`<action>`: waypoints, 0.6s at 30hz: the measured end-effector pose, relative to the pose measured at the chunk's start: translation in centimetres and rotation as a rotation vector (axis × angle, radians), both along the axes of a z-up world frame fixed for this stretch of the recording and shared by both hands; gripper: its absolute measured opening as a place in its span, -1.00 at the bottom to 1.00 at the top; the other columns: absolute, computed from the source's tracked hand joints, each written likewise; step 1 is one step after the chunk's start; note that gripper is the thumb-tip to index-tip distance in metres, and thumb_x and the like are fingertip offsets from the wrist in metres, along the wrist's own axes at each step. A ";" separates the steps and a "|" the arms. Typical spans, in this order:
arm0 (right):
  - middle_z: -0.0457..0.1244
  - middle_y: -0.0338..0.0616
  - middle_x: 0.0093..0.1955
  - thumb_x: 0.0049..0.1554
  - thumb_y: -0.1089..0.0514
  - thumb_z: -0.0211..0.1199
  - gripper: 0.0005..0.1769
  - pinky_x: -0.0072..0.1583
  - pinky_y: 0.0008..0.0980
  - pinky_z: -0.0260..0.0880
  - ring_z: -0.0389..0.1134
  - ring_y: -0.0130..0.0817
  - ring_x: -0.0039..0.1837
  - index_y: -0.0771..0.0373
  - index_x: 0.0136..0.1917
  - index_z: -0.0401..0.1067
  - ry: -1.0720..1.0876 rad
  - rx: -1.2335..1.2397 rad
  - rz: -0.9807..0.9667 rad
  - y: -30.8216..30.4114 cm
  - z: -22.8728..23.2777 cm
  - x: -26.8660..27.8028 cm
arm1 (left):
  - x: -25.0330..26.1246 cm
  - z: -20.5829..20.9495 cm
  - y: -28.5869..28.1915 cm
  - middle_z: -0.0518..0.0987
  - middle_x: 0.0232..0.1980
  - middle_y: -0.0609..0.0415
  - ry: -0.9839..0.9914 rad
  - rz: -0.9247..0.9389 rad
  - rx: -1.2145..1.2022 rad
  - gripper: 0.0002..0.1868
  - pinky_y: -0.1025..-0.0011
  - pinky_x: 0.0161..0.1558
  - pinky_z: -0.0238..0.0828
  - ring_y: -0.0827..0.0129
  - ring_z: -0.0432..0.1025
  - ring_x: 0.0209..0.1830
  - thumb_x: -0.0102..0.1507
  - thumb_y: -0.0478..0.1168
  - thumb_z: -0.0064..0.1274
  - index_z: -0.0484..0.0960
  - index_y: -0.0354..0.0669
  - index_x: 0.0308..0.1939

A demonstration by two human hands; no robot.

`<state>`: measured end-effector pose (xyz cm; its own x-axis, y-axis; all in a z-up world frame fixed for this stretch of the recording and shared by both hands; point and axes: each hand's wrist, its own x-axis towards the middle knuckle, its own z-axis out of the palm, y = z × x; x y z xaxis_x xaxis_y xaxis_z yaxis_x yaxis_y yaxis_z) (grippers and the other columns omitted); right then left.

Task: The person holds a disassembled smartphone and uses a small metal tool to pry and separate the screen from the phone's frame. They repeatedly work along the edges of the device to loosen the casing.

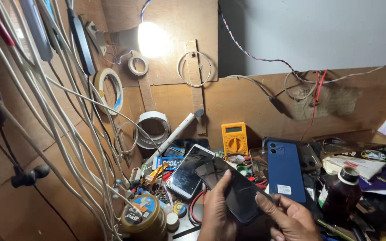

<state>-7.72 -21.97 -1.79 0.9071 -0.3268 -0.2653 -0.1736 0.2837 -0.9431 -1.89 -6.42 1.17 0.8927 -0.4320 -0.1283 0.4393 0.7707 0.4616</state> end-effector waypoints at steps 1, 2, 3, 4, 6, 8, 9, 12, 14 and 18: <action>0.28 -0.16 -0.38 0.03 0.02 0.47 -0.55 -0.51 -0.41 -0.07 -0.03 -0.47 -0.60 0.39 0.03 0.47 -0.016 0.016 -0.023 0.0 -0.2 -0.1 | -0.5 0.4 0.0 0.67 -0.18 -0.15 -0.040 -0.001 0.017 -0.60 0.23 -0.24 0.62 0.16 0.61 -0.30 0.27 -0.12 0.19 0.58 -0.41 0.02; 0.21 -0.17 -0.42 0.03 0.07 0.49 -0.58 -0.51 -0.38 -0.02 -0.02 -0.45 -0.60 0.37 0.03 0.46 -0.038 0.031 -0.049 -0.2 -0.1 -0.2 | -0.8 1.2 -0.1 0.67 -0.19 -0.10 -0.055 0.066 0.061 -0.64 0.23 -0.23 0.62 0.19 0.61 -0.30 0.22 -0.18 0.21 0.58 -0.33 0.01; 0.13 -0.17 -0.46 0.02 0.12 0.52 -0.60 -0.52 -0.35 0.02 0.00 -0.44 -0.60 0.36 0.03 0.46 -0.060 0.046 -0.074 -0.2 0.0 -0.2 | -1.2 2.0 -0.1 0.68 -0.20 -0.05 -0.072 0.133 0.103 -0.66 0.23 -0.22 0.62 0.22 0.61 -0.30 0.18 -0.24 0.24 0.59 -0.24 0.00; 0.14 -0.16 -0.47 0.01 0.16 0.52 -0.62 -0.53 -0.36 -0.02 -0.01 -0.46 -0.61 0.37 0.02 0.47 -0.109 0.021 -0.120 -0.4 0.0 -0.5 | -1.8 2.6 -0.2 0.69 -0.22 -0.01 -0.084 0.199 0.143 -0.65 0.23 -0.21 0.62 0.25 0.62 -0.30 0.13 -0.29 0.27 0.59 -0.16 -0.01; 0.17 -0.13 -0.50 -0.03 0.23 0.51 -0.65 -0.56 -0.37 -0.10 -0.03 -0.49 -0.62 0.40 -0.01 0.49 -0.209 -0.032 -0.212 -0.5 0.1 -1.0 | -2.5 3.7 -0.1 0.70 -0.21 0.03 -0.073 0.222 0.143 -0.61 0.26 -0.18 0.64 0.30 0.64 -0.28 0.08 -0.35 0.29 0.58 -0.14 -0.02; 0.23 -0.04 -0.42 0.00 0.24 0.50 -0.60 -0.52 -0.30 -0.01 0.07 -0.39 -0.57 0.34 0.12 0.53 -0.184 -0.256 -0.211 -0.4 0.4 -1.3 | -3.1 4.4 -0.1 0.70 -0.20 0.02 -0.036 0.204 0.128 -0.61 0.27 -0.18 0.63 0.30 0.64 -0.27 0.08 -0.33 0.31 0.60 -0.17 -0.02; 0.26 0.01 -0.39 0.02 0.25 0.49 -0.56 -0.49 -0.27 0.04 0.11 -0.34 -0.54 0.32 0.18 0.55 -0.170 -0.367 -0.208 -0.2 0.5 -1.4 | -3.2 4.6 -0.2 0.71 -0.20 0.00 -0.003 0.173 0.114 -0.62 0.25 -0.21 0.62 0.28 0.64 -0.28 0.09 -0.29 0.32 0.62 -0.22 -0.02; 0.48 -0.13 -0.16 -0.09 0.20 0.53 -0.54 -0.05 -0.55 0.45 0.45 -0.61 -0.12 0.38 0.09 0.59 -0.660 -0.518 -0.173 1.4 1.0 -1.4 | -3.4 4.7 0.1 0.71 -0.21 -0.04 0.011 0.192 0.116 -0.61 0.25 -0.22 0.62 0.25 0.63 -0.29 0.11 -0.22 0.32 0.67 -0.32 -0.03; 0.50 -0.18 -0.09 -0.12 0.14 0.58 -0.49 0.03 -0.55 0.46 0.47 -0.60 -0.04 0.27 0.12 0.62 -0.462 -0.628 -0.211 2.0 1.1 -1.6 | -3.3 4.3 0.5 0.72 -0.22 -0.06 -0.004 0.193 0.081 -0.60 0.27 -0.22 0.64 0.24 0.64 -0.29 0.10 -0.17 0.30 0.70 -0.36 -0.06; 0.45 -0.24 -0.15 -0.02 0.10 0.40 -0.53 -0.08 -0.61 0.37 0.40 -0.64 -0.14 0.29 0.16 0.57 -0.444 -0.275 -0.250 2.1 0.7 -1.3 | -2.2 3.5 1.1 0.70 -0.23 -0.01 0.076 0.193 -0.062 -0.62 0.25 -0.19 0.63 0.27 0.61 -0.28 0.10 -0.10 0.32 0.68 -0.27 -0.11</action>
